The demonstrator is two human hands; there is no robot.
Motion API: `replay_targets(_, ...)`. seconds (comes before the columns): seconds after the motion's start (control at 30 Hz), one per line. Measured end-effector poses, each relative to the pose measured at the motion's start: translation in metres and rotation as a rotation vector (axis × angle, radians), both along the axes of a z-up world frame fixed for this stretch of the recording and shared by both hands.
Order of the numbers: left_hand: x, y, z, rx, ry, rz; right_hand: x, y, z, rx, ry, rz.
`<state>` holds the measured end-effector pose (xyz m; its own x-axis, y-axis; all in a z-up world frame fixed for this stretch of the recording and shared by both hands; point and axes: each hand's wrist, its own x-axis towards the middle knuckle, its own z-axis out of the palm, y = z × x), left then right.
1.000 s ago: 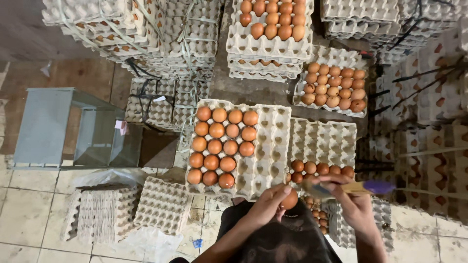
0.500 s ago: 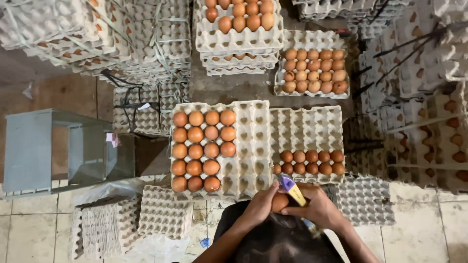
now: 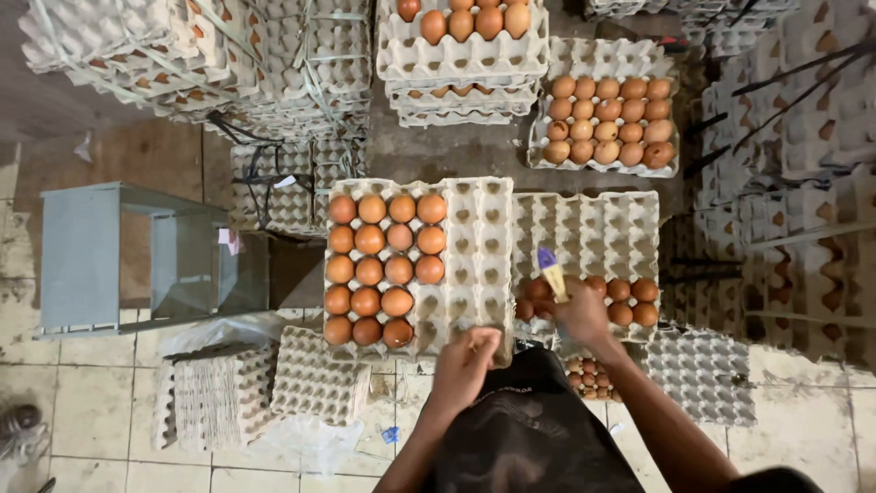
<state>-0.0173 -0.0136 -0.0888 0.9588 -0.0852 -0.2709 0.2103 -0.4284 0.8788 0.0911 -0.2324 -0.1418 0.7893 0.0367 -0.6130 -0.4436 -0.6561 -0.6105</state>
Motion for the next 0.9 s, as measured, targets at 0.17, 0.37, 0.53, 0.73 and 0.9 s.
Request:
replay_targets(0.17,-0.001,0.021,0.02,-0.061,0.009,0.308,0.014,0.017,-0.114,-0.333,-0.239,0.182)
replay_targets(0.37,-0.002,0.031,0.044,0.017,-0.005,0.539,0.011,0.029,-0.17,-0.341,-0.243,0.272)
replay_targets(0.53,0.006,0.044,0.026,0.457,-0.291,0.529,0.014,0.037,-0.158,-0.356,-0.145,0.277)
replay_targets(0.73,0.054,0.063,0.009,0.848,-0.702,0.442,0.008,0.018,-0.202,-0.276,-0.284,0.244)
replay_targets(0.9,0.072,0.074,-0.014,0.954,-0.442,0.312,0.002,0.005,-0.134,-0.063,0.034,-0.363)
